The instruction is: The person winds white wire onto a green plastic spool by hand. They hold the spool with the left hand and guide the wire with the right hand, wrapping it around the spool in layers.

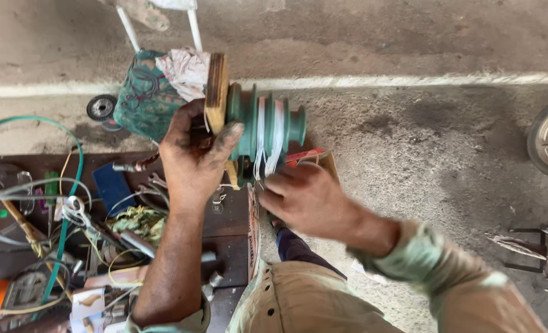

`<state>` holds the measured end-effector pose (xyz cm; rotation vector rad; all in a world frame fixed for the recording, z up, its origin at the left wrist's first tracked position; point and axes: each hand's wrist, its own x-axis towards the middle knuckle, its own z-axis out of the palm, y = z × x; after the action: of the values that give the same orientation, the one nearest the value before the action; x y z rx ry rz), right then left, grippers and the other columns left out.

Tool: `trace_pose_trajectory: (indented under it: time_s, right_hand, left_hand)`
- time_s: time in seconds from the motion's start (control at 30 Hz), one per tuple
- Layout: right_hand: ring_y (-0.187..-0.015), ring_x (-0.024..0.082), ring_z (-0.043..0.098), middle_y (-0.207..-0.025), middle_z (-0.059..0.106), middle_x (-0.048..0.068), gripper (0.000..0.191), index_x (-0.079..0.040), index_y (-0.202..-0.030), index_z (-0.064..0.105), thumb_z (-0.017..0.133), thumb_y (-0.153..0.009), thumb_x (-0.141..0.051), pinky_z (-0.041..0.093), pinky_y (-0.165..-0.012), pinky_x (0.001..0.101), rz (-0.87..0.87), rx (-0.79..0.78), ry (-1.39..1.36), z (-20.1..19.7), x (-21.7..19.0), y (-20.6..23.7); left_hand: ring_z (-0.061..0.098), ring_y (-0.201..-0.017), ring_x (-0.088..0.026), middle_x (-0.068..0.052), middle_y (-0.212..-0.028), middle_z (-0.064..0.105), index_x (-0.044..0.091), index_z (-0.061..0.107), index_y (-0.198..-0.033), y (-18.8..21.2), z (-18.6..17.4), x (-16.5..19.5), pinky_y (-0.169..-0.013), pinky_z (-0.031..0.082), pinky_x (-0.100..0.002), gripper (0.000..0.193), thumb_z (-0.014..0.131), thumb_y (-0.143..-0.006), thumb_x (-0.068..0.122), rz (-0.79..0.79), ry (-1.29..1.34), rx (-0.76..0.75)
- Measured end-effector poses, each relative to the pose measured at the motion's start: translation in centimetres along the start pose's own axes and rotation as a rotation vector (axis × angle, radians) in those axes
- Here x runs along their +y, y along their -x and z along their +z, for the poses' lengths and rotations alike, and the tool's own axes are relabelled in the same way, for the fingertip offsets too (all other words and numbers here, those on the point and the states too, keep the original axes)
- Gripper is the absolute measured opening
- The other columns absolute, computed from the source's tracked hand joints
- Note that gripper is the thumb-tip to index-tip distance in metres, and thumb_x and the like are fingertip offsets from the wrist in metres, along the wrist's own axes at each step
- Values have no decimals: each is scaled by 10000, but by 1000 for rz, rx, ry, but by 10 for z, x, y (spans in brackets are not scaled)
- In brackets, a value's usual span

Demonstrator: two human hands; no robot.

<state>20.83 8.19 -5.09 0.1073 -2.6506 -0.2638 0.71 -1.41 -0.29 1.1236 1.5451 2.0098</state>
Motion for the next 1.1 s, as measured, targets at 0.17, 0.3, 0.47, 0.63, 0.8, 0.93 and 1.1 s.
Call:
trace_pose_trajectory:
  time_s: [0.17, 0.3, 0.47, 0.63, 0.8, 0.93, 1.1]
  right_hand:
    - [-834, 148, 653, -852, 612, 4, 317, -134, -896, 632, 882, -977, -312, 577, -708, 295, -9, 285, -240, -41, 153, -73]
    - [-957, 238, 603, -1043, 597, 112, 328, -25, -1131, 580, 793, -1037, -257, 528, -801, 341, 635, 142, -788, 82, 199, -66]
    - [-976, 331, 603, -1117, 586, 211, 361, 38, -1291, 532, 680, -1053, -190, 529, -803, 398, 896, 21, -1168, 209, 48, 44]
    - [-631, 215, 642, -728, 647, 101, 174, -44, -775, 641, 763, -879, -113, 518, -532, 376, 671, 25, -818, 114, -69, 60]
    - [-601, 107, 579, -696, 565, 35, 177, -142, -759, 613, 758, -780, -42, 555, -574, 242, -82, -41, 37, -52, 28, -29]
    - [-759, 127, 662, -863, 671, 7, 253, -101, -914, 671, 869, -965, -250, 572, -617, 279, 262, 203, -407, -50, 164, -99]
    - [-653, 117, 626, -758, 688, -14, 152, -113, -831, 730, 829, -887, -215, 546, -595, 276, 908, 13, -1303, 107, 140, -35]
  left_hand:
    - [675, -948, -94, -65, -1063, 728, -55, 598, -1303, 3, -2, 2, -867, 587, -250, 549, 877, -903, 196, -16, -59, 16]
    - [680, -957, -95, -62, -1068, 728, -54, 597, -1305, 4, 1, 2, -871, 587, -260, 553, 878, -906, 204, 4, -7, 24]
    - [684, -946, -97, -71, -1056, 733, -58, 600, -1301, 4, 1, 3, -858, 586, -255, 566, 886, -887, 202, -17, -24, 19]
    - [708, -960, -100, -81, -1067, 746, -69, 592, -1313, 2, 0, 4, -854, 602, -252, 576, 880, -896, 204, -28, -13, 8]
    - [682, -965, -102, -83, -1078, 730, -76, 592, -1315, 2, -3, 3, -874, 592, -262, 571, 884, -903, 190, -16, -42, 3]
    - [680, -972, -106, -78, -1090, 726, -69, 593, -1312, 2, -1, 1, -890, 588, -269, 569, 881, -897, 192, -17, 8, 9]
    - [689, -992, -104, -77, -1097, 729, -67, 590, -1306, 1, 1, 0, -904, 589, -261, 576, 887, -892, 201, -17, 24, 10]
